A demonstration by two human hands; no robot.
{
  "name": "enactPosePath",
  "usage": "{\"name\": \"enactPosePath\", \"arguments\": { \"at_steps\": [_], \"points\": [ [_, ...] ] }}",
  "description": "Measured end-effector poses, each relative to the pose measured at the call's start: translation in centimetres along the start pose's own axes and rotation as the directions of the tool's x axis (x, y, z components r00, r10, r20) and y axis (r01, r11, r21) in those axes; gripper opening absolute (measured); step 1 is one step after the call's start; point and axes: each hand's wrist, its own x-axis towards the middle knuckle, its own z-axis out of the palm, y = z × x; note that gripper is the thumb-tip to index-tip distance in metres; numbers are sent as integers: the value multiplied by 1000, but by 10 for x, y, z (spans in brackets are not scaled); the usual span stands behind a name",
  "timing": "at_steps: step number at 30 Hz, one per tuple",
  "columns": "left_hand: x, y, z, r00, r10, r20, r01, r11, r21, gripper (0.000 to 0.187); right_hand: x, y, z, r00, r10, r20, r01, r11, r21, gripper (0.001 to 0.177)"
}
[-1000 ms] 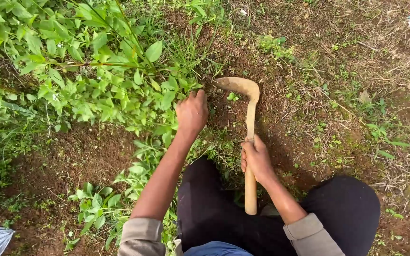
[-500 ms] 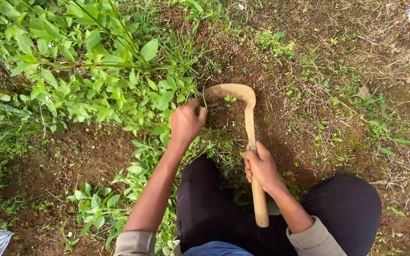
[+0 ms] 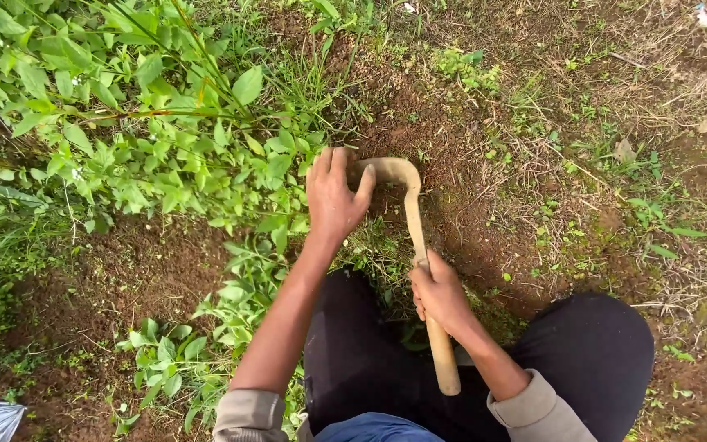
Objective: The person uses a sickle to cut weeds at the base and pulls them out by hand. The removed weeds are gathered into a pile on the ground.
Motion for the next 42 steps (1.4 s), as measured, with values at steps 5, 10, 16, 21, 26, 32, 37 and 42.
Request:
{"name": "enactPosePath", "arguments": {
  "at_steps": [5,10,16,21,26,32,37,42],
  "points": [
    [-2,5,40,998,55,33,-60,985,162,52,-4,-33,-34,961,-131,-245,165,979,122,15],
    [7,7,76,980,100,175,-152,935,321,45,-4,-30,-44,939,-117,-322,187,962,196,8],
    [-8,-1,75,958,189,214,-234,950,208,25,-4,-22,-39,995,12,-100,-5,997,71,24],
    [-20,-27,65,970,155,185,-177,978,108,25,-7,-29,-34,997,-8,-75,15,995,94,29],
    [6,-7,20,948,231,219,-290,909,298,23,-5,-34,-38,979,-85,-183,118,977,177,11],
    [30,-34,-22,948,-29,318,-171,796,581,44,-2,-38,-25,978,-81,-192,127,962,242,3],
    [7,-67,-19,954,-84,289,-113,789,603,42,5,-35,-16,981,-105,-161,134,974,183,4],
    [-8,-106,26,954,-257,153,140,835,532,27,7,-42,-4,943,-271,-194,303,940,157,5]
  ]
}}
